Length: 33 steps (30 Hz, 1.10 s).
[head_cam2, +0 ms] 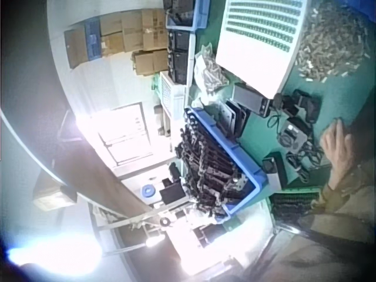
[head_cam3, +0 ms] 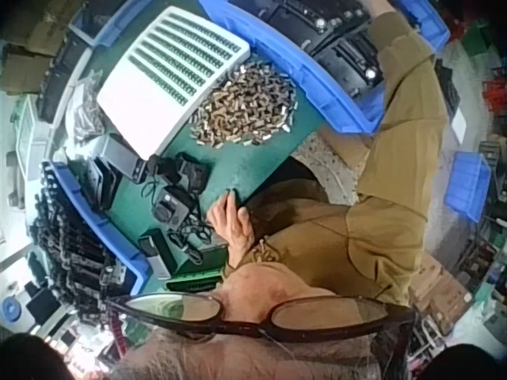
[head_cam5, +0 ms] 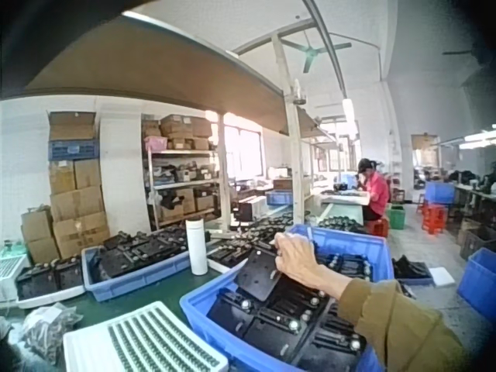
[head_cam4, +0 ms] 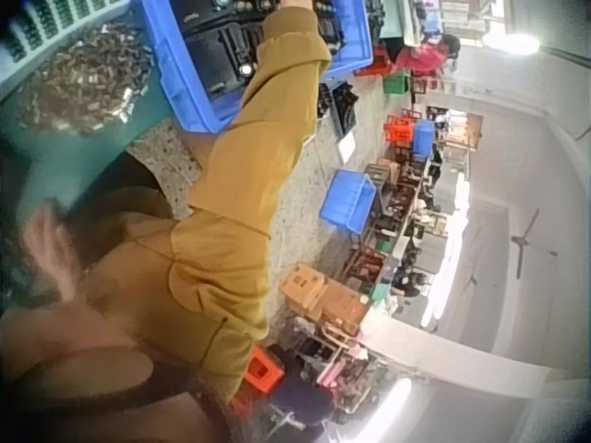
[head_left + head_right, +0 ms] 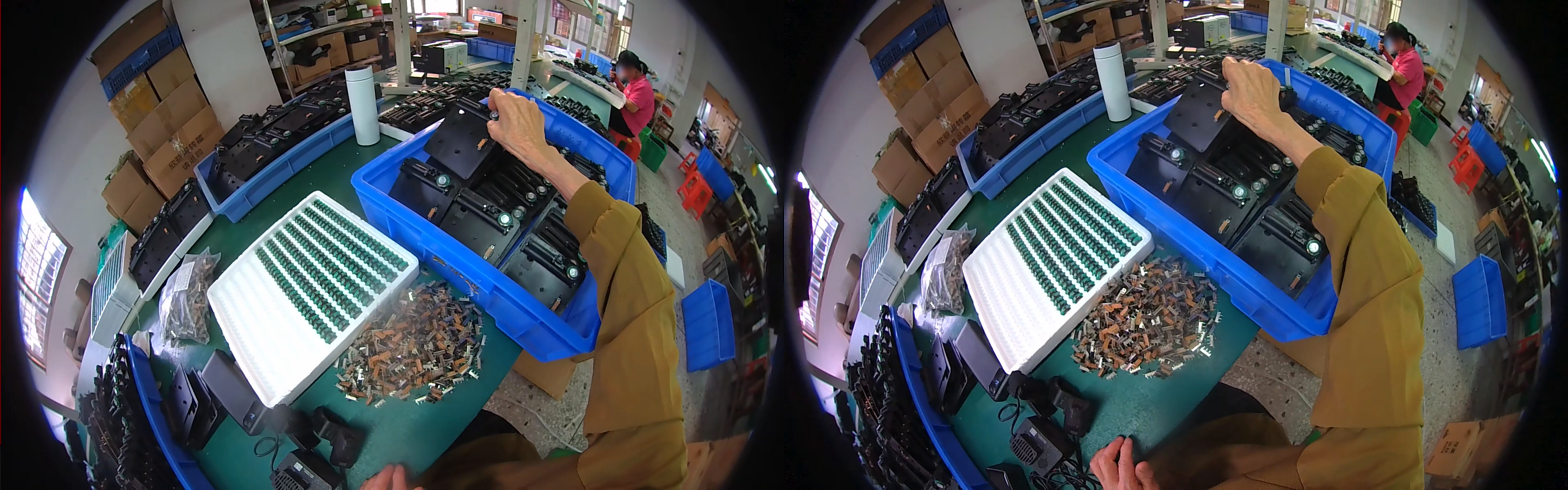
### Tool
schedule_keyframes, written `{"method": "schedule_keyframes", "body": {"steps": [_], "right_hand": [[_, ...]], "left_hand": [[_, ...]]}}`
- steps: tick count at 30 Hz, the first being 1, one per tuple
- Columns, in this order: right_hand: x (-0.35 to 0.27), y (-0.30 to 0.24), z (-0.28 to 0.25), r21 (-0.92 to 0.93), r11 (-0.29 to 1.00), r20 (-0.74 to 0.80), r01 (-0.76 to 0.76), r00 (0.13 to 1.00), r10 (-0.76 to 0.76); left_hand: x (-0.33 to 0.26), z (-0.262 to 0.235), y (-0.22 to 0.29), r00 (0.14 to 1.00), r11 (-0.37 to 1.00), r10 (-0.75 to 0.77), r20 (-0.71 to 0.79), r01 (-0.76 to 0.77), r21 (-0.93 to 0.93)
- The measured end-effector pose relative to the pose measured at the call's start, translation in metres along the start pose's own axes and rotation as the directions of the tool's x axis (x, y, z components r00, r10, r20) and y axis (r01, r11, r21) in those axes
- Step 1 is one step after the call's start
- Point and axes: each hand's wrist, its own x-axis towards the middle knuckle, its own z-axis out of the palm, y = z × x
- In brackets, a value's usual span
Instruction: The person assembles electronic device housings by hand, inserting small green components into them, then organizing the assembled housings into a storage tray.
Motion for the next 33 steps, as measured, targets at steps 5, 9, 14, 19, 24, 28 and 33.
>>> {"method": "schedule_keyframes", "body": {"steps": [5,9,14,19,24,28,33], "right_hand": [[-0.002,-0.002,0.005,0.017,1.0,0.01,-0.015,1.0,0.015],[-0.005,-0.004,0.015,0.038,0.999,0.017,-0.02,1.0,0.019],[-0.004,-0.005,0.014,0.02,1.0,0.012,0.003,1.0,-0.004],[-0.004,-0.004,0.019,0.039,0.999,-0.022,0.028,0.999,-0.027],[-0.005,0.003,0.019,0.035,0.999,0.06,-0.02,0.998,0.018],[-0.003,0.005,0.022,0.024,0.999,0.117,-0.026,0.993,0.023],[0.0,-0.018,0.038,-0.01,1.0,0.158,-0.024,0.987,0.025]], "left_hand": [[0.001,-0.001,0.001,1.0,1.0,0.008,0.006,-0.008,-0.008],[0.001,0.001,-0.001,1.0,1.0,0.014,-0.011,-0.014,0.013],[0.002,0.0,0.001,1.0,1.0,0.002,0.0,-0.002,-0.019],[0.002,0.0,0.0,1.0,1.0,0.02,-0.017,-0.02,-0.017],[0.003,0.003,0.006,0.999,1.0,0.018,-0.028,-0.019,-0.01],[0.003,0.006,0.005,0.999,1.0,0.004,-0.038,-0.005,-0.026],[0.006,-0.002,-0.004,1.0,1.0,-0.014,-0.025,0.014,0.019]]}}
